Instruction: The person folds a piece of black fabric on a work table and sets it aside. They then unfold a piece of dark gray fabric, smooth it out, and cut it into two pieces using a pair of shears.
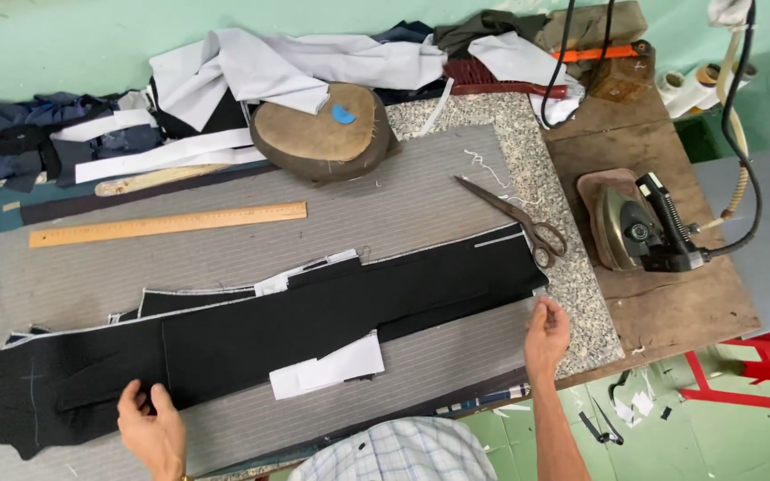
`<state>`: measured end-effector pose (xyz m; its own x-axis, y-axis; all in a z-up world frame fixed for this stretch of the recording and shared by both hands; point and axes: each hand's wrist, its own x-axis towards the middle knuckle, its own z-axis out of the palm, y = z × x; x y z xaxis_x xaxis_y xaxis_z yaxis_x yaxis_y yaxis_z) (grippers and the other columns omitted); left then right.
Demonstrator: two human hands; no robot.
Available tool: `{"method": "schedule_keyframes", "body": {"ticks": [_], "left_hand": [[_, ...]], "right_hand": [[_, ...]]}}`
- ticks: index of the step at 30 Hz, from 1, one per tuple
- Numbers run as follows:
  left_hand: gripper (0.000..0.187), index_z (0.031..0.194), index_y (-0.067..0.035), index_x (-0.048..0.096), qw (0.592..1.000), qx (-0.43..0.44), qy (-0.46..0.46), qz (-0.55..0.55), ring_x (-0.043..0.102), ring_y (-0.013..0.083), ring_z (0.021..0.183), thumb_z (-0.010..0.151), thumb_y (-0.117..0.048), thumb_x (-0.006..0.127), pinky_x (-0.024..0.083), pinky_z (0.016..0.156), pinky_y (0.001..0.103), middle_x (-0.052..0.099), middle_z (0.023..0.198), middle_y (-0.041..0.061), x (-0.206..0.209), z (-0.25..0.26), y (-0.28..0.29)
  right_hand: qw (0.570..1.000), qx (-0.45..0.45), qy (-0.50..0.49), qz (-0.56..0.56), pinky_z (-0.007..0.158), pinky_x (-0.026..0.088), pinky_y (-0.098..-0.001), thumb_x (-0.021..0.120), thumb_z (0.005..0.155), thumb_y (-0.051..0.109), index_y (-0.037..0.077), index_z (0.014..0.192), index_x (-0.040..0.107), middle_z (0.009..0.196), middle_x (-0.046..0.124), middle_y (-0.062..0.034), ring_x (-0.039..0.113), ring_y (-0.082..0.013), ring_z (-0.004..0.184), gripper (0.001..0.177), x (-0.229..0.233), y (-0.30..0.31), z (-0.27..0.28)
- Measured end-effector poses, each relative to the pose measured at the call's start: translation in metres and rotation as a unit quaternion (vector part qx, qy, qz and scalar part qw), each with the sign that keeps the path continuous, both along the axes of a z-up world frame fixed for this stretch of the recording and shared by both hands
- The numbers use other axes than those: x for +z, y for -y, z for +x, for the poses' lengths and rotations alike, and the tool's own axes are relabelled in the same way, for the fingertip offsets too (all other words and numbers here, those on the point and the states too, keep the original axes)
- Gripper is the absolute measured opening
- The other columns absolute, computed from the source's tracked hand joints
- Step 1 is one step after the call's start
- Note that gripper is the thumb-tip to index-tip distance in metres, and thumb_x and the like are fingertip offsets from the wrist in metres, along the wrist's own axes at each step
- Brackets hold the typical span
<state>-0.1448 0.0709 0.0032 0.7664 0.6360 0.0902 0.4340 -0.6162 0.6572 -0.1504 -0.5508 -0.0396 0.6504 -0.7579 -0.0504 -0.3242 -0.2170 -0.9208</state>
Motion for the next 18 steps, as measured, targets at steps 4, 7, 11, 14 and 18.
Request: {"method": "schedule_keyframes", "body": {"ticks": [4, 7, 11, 14, 18], "left_hand": [[0.031, 0.117, 0.003, 0.077, 0.960, -0.151, 0.005, 0.234, 0.065, 0.0409, 0.117, 0.103, -0.023, 0.065, 0.042, 0.109, 0.046, 0.070, 0.138, 0.027, -0.050, -0.007, -0.032], [0.039, 0.122, -0.001, 0.077, 0.956, -0.130, -0.042, 0.261, 0.062, 0.0418, 0.117, 0.103, -0.031, 0.062, 0.044, 0.105, 0.047, 0.067, 0.144, 0.025, -0.043, -0.007, -0.021], [0.041, 0.125, -0.005, 0.076, 0.958, -0.109, -0.051, 0.260, 0.061, 0.0434, 0.117, 0.098, -0.033, 0.064, 0.047, 0.101, 0.052, 0.065, 0.148, 0.021, -0.052, -0.006, -0.023], [0.046, 0.130, -0.004, 0.073, 0.957, -0.124, -0.066, 0.255, 0.061, 0.0409, 0.122, 0.097, -0.035, 0.062, 0.044, 0.106, 0.046, 0.062, 0.151, 0.024, -0.053, -0.011, -0.022], [0.047, 0.133, -0.007, 0.072, 0.957, -0.114, -0.065, 0.259, 0.059, 0.0426, 0.124, 0.095, -0.034, 0.063, 0.047, 0.101, 0.051, 0.061, 0.153, 0.020, -0.049, -0.011, -0.012]], "right_hand": [[0.966, 0.101, -0.023, -0.236, 0.109, 0.042, -0.0502, 0.052, 0.109, 0.035, 0.005, 0.131, 0.068, 0.146, 0.059, -0.0152, 0.051, -0.0333, 0.135, 0.040, 0.011, 0.028, 0.038], [0.922, 0.199, -0.038, -0.330, 0.115, 0.034, -0.0620, 0.045, 0.110, 0.041, 0.010, 0.142, 0.063, 0.160, 0.047, -0.0199, 0.034, -0.0445, 0.152, 0.048, 0.000, 0.041, 0.080], [0.913, 0.268, -0.146, -0.269, 0.122, 0.016, -0.0641, 0.023, 0.103, 0.064, 0.017, 0.158, 0.043, 0.169, 0.029, -0.0114, 0.017, -0.0406, 0.157, 0.075, 0.007, 0.040, 0.128], [0.887, 0.261, -0.222, -0.310, 0.117, 0.015, -0.0701, 0.018, 0.103, 0.065, 0.017, 0.161, 0.036, 0.170, 0.029, -0.0044, 0.022, -0.0422, 0.155, 0.078, -0.002, 0.046, 0.156], [0.856, 0.283, -0.289, -0.323, 0.119, 0.015, -0.0678, 0.017, 0.101, 0.067, 0.017, 0.163, 0.029, 0.173, 0.019, -0.0007, 0.020, -0.0397, 0.155, 0.081, 0.004, 0.062, 0.185]]}}
